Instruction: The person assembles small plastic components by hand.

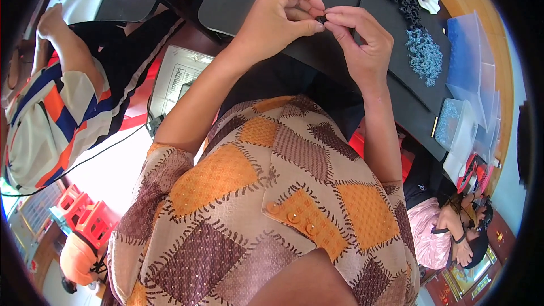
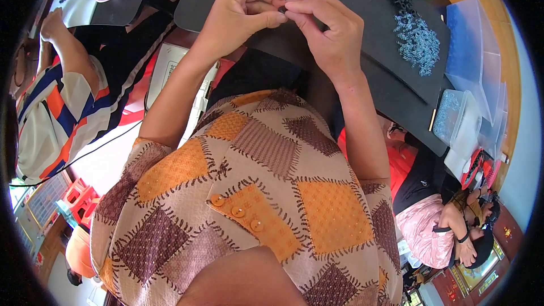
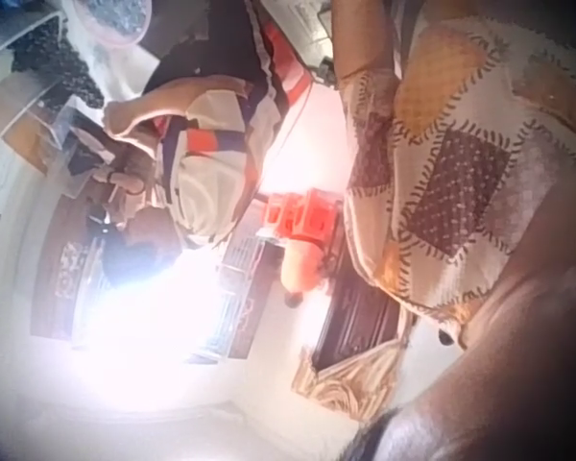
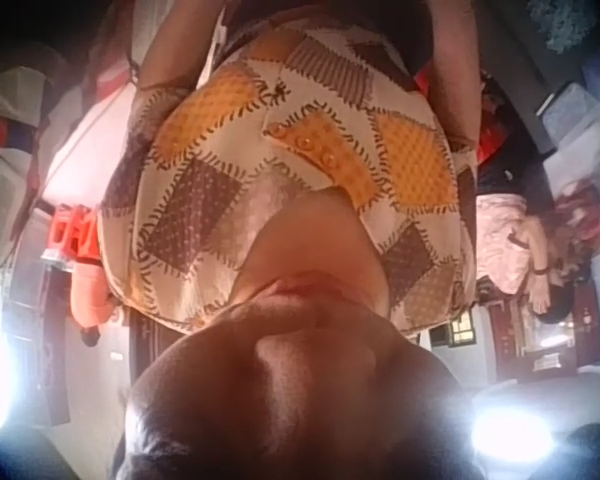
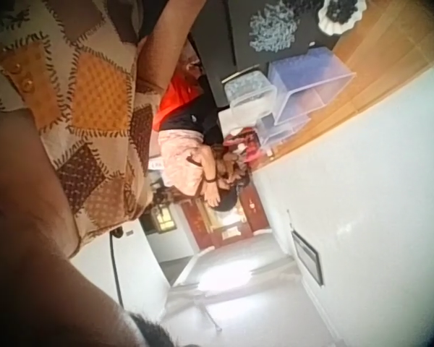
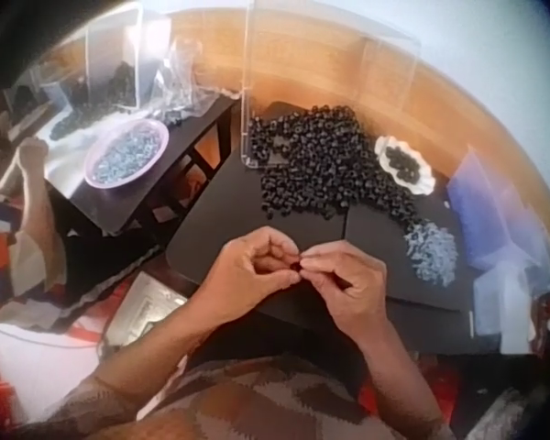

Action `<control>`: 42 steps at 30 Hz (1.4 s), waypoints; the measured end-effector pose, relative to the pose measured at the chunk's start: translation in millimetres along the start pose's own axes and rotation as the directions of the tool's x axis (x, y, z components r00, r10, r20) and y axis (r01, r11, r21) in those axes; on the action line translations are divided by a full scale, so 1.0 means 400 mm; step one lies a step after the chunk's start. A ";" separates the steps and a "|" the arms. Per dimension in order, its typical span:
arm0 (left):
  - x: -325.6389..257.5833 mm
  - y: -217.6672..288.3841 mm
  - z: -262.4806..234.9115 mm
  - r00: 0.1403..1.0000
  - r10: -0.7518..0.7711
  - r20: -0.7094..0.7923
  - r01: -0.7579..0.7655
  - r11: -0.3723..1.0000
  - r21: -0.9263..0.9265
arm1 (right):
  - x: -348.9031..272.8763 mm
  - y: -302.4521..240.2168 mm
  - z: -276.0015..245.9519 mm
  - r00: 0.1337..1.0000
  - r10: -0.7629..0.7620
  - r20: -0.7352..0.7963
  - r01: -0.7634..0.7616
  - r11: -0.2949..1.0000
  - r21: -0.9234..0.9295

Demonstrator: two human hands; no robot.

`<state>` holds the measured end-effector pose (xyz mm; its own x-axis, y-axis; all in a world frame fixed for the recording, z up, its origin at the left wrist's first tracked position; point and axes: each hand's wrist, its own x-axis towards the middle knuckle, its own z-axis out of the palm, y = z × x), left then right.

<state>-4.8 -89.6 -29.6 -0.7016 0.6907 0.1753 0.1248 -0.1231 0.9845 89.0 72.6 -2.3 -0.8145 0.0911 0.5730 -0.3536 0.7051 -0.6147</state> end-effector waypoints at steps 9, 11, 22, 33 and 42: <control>-0.022 0.016 -0.003 0.999 -0.042 0.023 0.048 0.937 -0.347 | 0.014 -0.019 -0.012 0.998 0.066 -0.001 -0.064 0.974 0.218; -0.022 0.029 0.008 0.993 -0.116 0.025 0.115 0.899 -0.423 | 0.008 -0.022 -0.015 0.993 0.113 -0.019 -0.103 0.952 0.289; -0.031 -0.001 0.008 0.996 -0.090 0.002 0.082 0.896 -0.437 | -0.003 -0.018 -0.022 0.984 0.175 0.033 -0.178 0.952 0.247; -0.034 -0.006 -0.009 0.994 -0.110 -0.013 0.099 0.930 -0.355 | -0.023 -0.009 0.006 0.951 0.303 0.063 -0.307 0.893 0.328; -0.033 -0.016 -0.007 0.994 -0.069 -0.087 0.045 0.964 -0.261 | -0.025 0.004 0.025 0.890 0.438 0.126 -0.454 0.826 0.335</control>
<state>1.6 -100.0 -38.0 -0.7668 0.6331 0.1058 -0.0940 -0.2739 0.9572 92.1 65.9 -14.3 -0.9376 0.3018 0.1727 -0.0765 0.3054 -0.9491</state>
